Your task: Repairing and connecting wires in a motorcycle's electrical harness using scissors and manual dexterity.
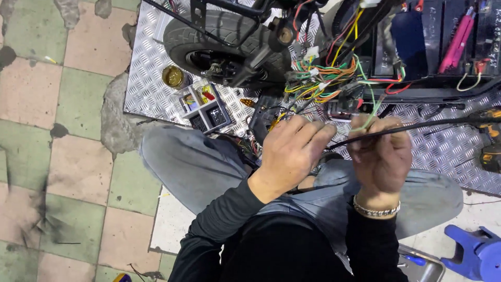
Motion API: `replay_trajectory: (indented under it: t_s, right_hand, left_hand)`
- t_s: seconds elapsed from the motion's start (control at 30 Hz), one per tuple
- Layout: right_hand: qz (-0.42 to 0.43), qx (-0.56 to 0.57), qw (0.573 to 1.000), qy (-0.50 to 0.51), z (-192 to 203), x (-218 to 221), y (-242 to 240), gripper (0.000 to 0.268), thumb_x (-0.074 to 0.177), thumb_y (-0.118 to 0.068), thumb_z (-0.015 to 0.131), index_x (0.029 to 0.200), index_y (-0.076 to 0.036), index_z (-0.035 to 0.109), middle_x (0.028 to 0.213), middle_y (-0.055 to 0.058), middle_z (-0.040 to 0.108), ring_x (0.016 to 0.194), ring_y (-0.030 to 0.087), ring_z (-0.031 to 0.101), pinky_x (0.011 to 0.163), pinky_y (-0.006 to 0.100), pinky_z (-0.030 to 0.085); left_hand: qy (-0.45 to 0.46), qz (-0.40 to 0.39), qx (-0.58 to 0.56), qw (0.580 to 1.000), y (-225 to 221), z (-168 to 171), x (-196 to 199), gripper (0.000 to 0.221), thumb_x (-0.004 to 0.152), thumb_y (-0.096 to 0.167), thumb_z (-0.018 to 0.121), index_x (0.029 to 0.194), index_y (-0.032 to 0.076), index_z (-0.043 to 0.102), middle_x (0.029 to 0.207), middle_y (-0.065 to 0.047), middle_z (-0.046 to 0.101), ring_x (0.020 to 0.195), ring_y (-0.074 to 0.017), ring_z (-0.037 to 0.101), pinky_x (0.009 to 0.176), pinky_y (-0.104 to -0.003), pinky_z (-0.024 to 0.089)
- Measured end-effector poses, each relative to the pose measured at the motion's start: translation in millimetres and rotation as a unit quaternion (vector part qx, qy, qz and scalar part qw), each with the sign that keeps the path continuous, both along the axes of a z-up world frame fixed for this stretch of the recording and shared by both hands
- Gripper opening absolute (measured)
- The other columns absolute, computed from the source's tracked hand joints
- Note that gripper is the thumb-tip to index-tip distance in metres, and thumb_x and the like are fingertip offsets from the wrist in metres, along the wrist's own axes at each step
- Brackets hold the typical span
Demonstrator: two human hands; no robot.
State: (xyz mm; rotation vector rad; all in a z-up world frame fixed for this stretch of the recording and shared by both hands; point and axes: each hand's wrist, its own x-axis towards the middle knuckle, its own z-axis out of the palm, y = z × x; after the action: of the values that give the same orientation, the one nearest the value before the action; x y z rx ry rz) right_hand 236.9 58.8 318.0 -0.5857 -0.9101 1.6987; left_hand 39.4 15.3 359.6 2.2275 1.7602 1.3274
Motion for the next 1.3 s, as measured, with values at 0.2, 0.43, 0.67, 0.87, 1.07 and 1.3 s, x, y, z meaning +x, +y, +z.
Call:
replay_trajectory:
  t_s: [0.2, 0.43, 0.67, 0.87, 1.07, 1.3]
  right_hand:
    - [0.012, -0.115, 0.991, 0.067, -9, 4, 13, 0.013, 0.105, -0.023, 0.066, 0.106, -0.009, 0.064, 0.099, 0.007, 0.067, 0.074, 0.009, 0.054, 0.055, 0.017, 0.041]
    - [-0.016, -0.045, 0.998, -0.041, 0, -10, 8, 0.02, 0.107, -0.038, 0.061, 0.102, -0.02, 0.053, 0.065, -0.007, 0.039, 0.054, 0.002, 0.035, 0.05, 0.016, 0.026]
    - [-0.011, -0.021, 1.0, -0.016, 1, -16, 10, 0.014, 0.107, -0.029, 0.059, 0.105, -0.017, 0.054, 0.065, -0.008, 0.037, 0.057, 0.002, 0.03, 0.052, 0.017, 0.023]
    - [-0.032, -0.01, 0.997, -0.072, 5, -20, 6, 0.018, 0.109, -0.033, 0.056, 0.104, -0.017, 0.052, 0.062, -0.008, 0.032, 0.055, 0.002, 0.028, 0.051, 0.019, 0.023]
    - [-0.055, -0.042, 0.993, -0.091, -3, -13, 0, 0.02, 0.11, -0.034, 0.054, 0.102, -0.016, 0.052, 0.061, -0.008, 0.034, 0.053, 0.003, 0.029, 0.052, 0.021, 0.023]
    - [-0.069, -0.039, 0.992, -0.098, -8, -11, -4, 0.016, 0.109, -0.029, 0.057, 0.106, -0.014, 0.053, 0.067, -0.007, 0.039, 0.055, 0.004, 0.033, 0.051, 0.019, 0.026]
  left_hand:
    - [-0.157, -0.027, 0.056, 0.986, -17, 4, -39, 0.017, 0.084, 0.004, 0.071, 0.1, 0.001, 0.073, 0.107, -0.011, 0.073, 0.088, -0.0298, 0.074, 0.084, -0.04, 0.06]
    - [-0.253, 0.156, -0.044, 0.954, -26, -16, -82, 0.011, 0.086, -0.009, 0.074, 0.096, -0.006, 0.071, 0.093, -0.012, 0.071, 0.08, -0.0216, 0.061, 0.076, -0.031, 0.049]
    - [-0.36, 0.053, -0.166, 0.916, -20, -37, -58, 0.013, 0.09, 0.005, 0.075, 0.102, 0.002, 0.074, 0.089, -0.004, 0.071, 0.07, -0.0108, 0.056, 0.064, -0.023, 0.045]
    - [-0.525, -0.098, -0.261, 0.804, -9, -55, -37, 0.038, 0.091, -0.002, 0.066, 0.128, 0.004, 0.065, 0.112, -0.007, 0.074, 0.093, -0.0099, 0.066, 0.073, -0.02, 0.049]
    - [-0.496, -0.123, -0.245, 0.824, -11, -45, -24, 0.031, 0.09, 0.001, 0.075, 0.12, 0.006, 0.068, 0.108, -0.001, 0.075, 0.082, -0.0094, 0.066, 0.067, -0.021, 0.048]
    - [-0.4, -0.139, -0.224, 0.878, -14, -36, -18, 0.039, 0.086, 0.006, 0.073, 0.124, 0.001, 0.066, 0.112, -0.012, 0.075, 0.08, -0.0199, 0.066, 0.066, -0.028, 0.052]
